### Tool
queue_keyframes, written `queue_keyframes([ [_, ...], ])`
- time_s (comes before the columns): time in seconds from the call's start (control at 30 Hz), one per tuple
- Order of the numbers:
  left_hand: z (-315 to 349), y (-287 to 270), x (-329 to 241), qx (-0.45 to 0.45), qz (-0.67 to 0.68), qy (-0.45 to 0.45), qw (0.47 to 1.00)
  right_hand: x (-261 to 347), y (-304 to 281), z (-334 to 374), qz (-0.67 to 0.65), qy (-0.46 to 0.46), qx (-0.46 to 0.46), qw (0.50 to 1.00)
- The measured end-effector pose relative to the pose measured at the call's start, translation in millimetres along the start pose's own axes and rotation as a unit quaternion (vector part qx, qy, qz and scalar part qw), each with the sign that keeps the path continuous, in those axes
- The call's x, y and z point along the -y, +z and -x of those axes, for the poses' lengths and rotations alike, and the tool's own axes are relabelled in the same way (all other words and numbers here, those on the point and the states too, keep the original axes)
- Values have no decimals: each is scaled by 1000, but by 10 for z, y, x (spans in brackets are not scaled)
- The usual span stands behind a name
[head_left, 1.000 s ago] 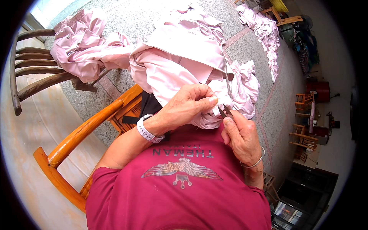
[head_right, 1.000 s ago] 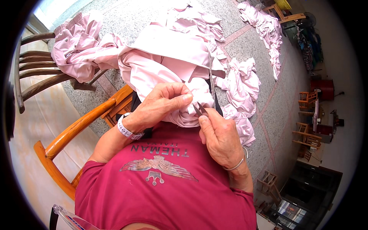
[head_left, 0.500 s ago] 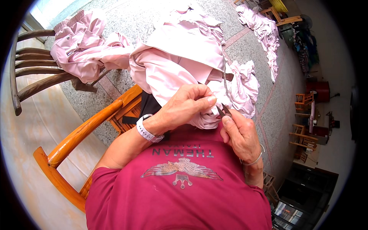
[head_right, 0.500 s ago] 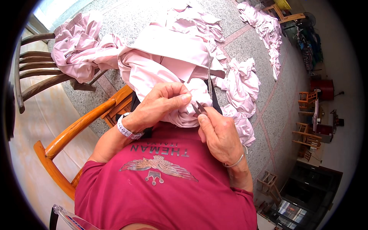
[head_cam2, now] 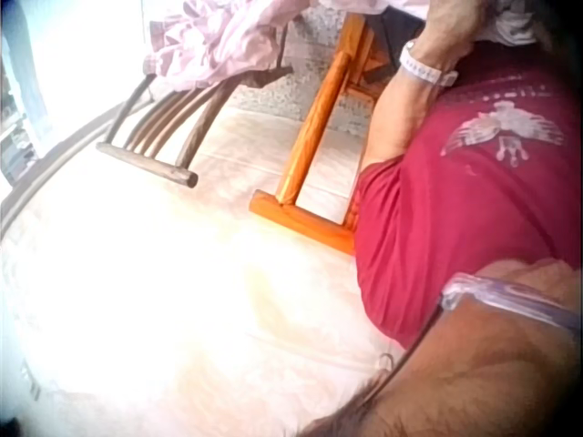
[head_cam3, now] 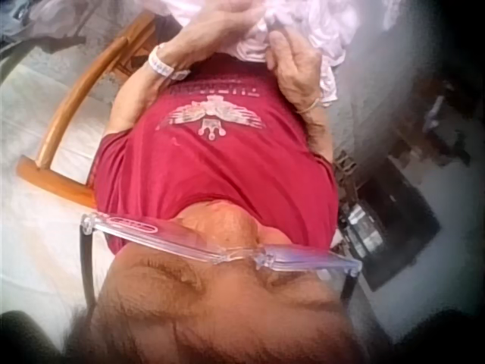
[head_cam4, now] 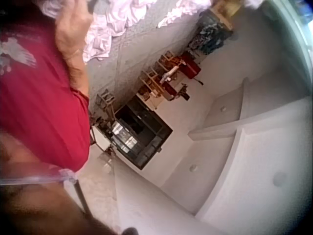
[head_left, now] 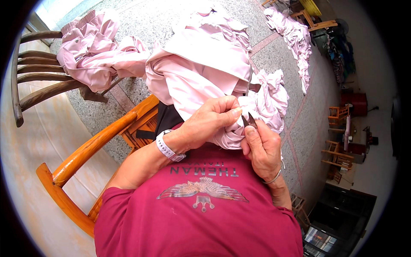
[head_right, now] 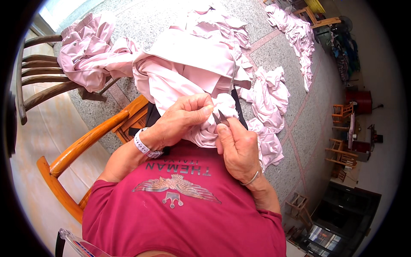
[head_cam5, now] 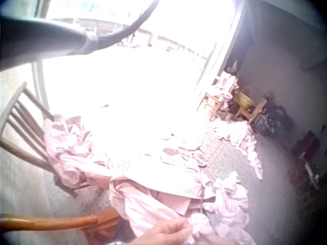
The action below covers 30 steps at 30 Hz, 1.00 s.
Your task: The person uses thread snips to trim loose threads from pink garments, turning the fabric over to find threads before placing the items in a pile.
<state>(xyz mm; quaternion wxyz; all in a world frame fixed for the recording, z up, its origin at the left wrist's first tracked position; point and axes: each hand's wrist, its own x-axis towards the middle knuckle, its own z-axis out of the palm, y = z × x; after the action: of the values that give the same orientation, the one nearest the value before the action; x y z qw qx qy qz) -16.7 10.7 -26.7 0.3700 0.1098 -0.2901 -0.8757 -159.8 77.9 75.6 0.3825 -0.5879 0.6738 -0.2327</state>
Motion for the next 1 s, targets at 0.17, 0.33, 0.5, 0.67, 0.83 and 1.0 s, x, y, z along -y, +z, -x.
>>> queue_keyframes([
  [0.17,41,86,-68,33,-22,-16,999,-33,45,-91,-21,-3,-37,999],
  [0.33,1,57,-107,-18,-41,34,998,-197,-17,-144,-211,15,-55,976],
  [0.5,8,-11,-105,-44,-102,41,993,-10,59,-129,4,-56,-78,995],
  [0.67,-17,-48,-120,-31,-90,27,995,-158,80,-183,-23,-74,-95,992],
  [0.83,-15,-87,-122,-14,-124,13,992,-139,36,-138,-28,-49,-80,995],
  [1.0,-11,-100,-59,-5,-66,0,998,-75,-39,-140,12,-29,-34,999],
])
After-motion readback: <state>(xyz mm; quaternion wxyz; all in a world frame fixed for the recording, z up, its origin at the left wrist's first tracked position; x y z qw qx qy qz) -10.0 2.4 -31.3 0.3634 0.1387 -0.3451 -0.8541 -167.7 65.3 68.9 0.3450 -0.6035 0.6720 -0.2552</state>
